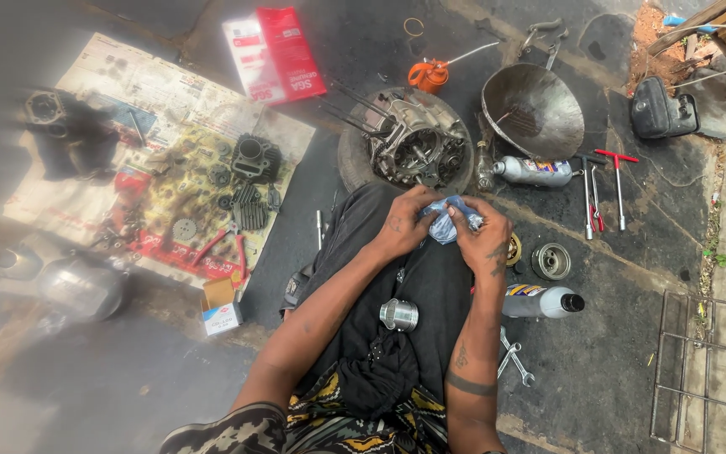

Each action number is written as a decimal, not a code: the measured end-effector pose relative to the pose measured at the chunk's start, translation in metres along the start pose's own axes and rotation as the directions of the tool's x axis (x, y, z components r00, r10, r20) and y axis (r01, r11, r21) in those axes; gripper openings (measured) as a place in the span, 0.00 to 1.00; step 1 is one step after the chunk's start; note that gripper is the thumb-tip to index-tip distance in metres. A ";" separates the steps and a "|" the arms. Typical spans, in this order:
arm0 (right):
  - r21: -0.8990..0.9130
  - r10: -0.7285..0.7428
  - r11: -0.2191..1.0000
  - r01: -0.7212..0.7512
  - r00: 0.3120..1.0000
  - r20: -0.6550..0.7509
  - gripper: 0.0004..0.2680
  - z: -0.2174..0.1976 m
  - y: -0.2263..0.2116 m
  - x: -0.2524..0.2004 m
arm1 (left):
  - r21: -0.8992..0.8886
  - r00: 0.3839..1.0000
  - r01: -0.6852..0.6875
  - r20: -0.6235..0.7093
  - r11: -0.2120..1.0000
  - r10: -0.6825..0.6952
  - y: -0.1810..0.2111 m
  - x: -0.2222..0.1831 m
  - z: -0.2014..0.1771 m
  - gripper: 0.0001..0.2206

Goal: Inspecting and cleaning a motorcycle piston and piston rings while seated in a workshop area.

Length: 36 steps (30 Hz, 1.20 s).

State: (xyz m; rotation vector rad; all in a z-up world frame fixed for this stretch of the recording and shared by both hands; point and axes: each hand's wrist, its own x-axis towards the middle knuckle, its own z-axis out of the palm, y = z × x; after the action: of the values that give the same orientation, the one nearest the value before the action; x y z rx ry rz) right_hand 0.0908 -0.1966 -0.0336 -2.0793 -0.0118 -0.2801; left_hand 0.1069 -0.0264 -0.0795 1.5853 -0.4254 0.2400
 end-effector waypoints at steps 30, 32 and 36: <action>-0.358 -0.134 0.932 0.065 0.976 -0.170 0.08 0.019 0.028 -0.017 | 0.304 0.925 -0.322 0.304 0.897 0.230 -0.016 -0.006 0.011 0.14; -0.376 -0.206 0.921 0.098 0.944 -0.258 0.09 0.025 0.026 -0.017 | 0.345 0.936 -0.280 0.305 0.896 0.175 -0.024 -0.006 0.013 0.17; -0.239 -0.238 0.954 0.182 0.943 -0.232 0.05 0.024 0.026 -0.007 | 0.333 0.998 -0.039 0.052 0.942 0.022 -0.006 0.007 0.011 0.08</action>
State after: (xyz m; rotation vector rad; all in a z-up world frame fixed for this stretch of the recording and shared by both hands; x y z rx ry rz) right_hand 0.0922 -0.1880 -0.0687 -2.2430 -0.0494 -0.7112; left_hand 0.1143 -0.0381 -0.0828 1.9219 -0.4645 0.3108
